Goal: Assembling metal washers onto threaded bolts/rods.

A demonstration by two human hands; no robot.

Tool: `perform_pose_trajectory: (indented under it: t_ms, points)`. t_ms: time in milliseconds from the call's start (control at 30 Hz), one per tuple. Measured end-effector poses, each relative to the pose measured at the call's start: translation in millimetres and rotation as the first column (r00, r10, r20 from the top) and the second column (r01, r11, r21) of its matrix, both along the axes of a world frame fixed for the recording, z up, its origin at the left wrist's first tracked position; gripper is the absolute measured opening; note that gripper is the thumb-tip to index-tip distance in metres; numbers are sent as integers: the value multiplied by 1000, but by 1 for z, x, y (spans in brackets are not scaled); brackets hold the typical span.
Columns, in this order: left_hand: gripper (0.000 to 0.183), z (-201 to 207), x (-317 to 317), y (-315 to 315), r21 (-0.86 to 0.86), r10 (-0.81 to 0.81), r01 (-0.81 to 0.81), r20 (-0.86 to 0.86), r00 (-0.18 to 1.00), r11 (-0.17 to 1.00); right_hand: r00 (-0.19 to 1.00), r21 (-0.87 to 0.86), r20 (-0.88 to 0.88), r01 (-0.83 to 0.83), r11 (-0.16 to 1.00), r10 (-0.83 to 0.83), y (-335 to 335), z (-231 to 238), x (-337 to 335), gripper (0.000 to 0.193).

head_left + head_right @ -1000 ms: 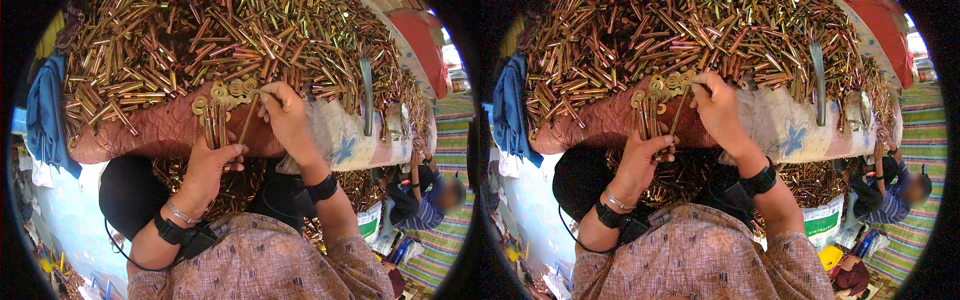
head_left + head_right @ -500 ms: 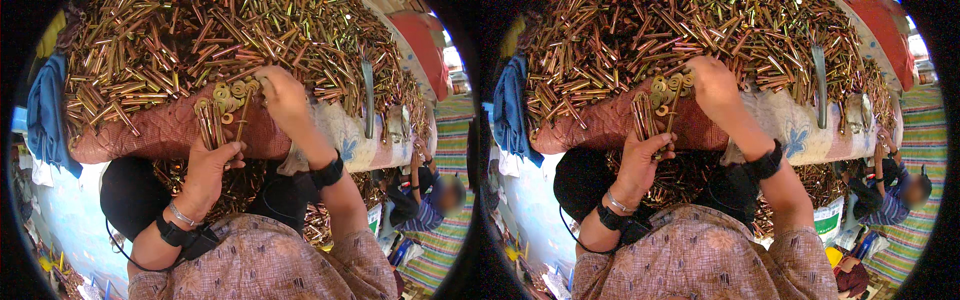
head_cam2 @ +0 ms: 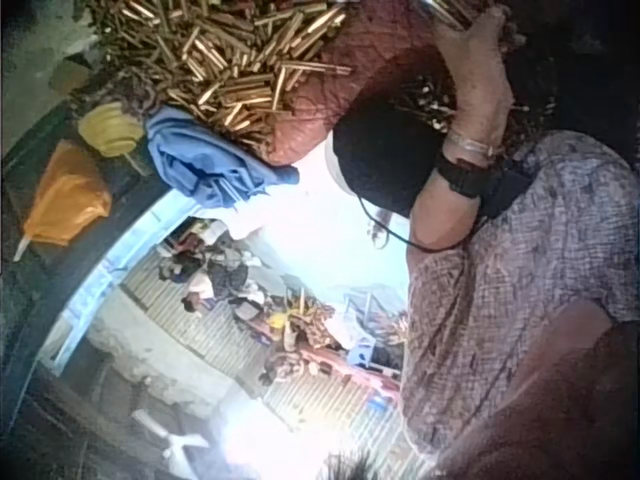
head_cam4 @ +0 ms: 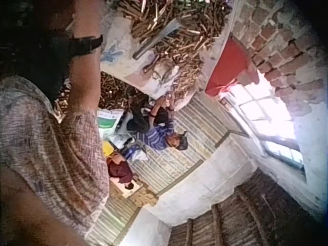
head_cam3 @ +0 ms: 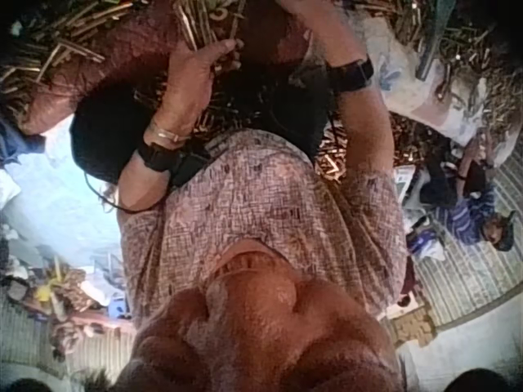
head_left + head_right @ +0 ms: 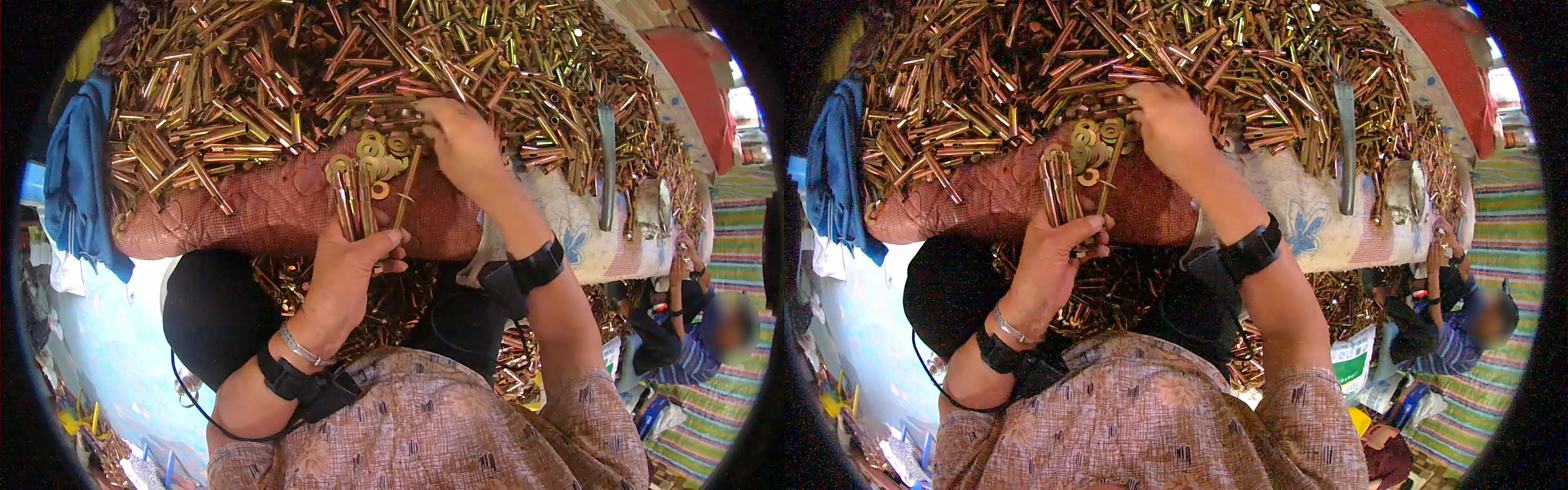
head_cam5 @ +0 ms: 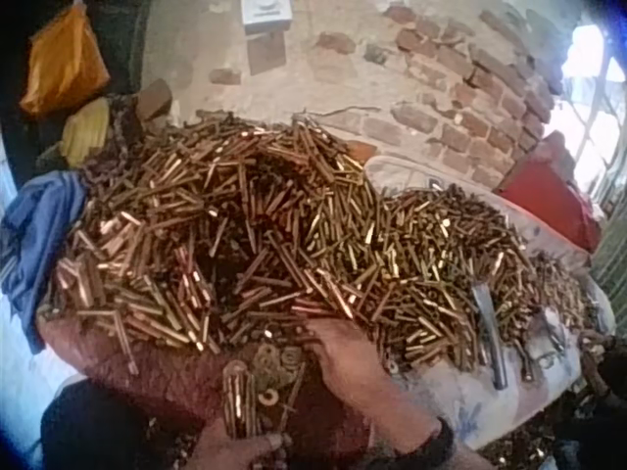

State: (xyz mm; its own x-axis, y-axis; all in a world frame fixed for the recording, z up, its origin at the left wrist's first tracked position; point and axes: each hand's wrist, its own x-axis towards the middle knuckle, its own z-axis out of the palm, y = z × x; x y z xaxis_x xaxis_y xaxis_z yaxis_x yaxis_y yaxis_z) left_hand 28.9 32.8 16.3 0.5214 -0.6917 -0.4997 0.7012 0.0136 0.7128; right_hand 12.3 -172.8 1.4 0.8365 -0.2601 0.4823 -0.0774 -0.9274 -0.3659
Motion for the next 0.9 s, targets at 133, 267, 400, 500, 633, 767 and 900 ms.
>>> perform_pose_trajectory:
  t_ms: [133,267,400,500,633,767,900]
  points:
    - [23,-2,-2,-2,16,8,-8,15,1000,1000,997,-177,-71,2,984,-15,7,-5,5,24]
    - [23,-4,-1,-2,13,-2,1,15,1000,1000,938,-166,-332,43,985,-97,8,5,8,26]
    - [23,-4,0,-1,1,1,-1,11,1000,1000,982,-87,-188,7,996,-24,2,0,5,24]
    - [23,-5,-1,-2,-2,-3,3,11,1000,1000,1000,129,7,13,992,-14,-5,3,-1,19]
    - [23,-5,0,-1,-3,1,-1,7,1000,1000,993,974,0,27,224,-121,-1,22,-16,13]
    - [22,-7,0,-1,3,-21,21,40,999,1000,988,1000,-30,29,-12,-154,7,20,-21,15]
    - [22,-7,0,-1,-2,-32,32,54,998,999,992,990,8,-26,-137,-129,4,20,-25,17]
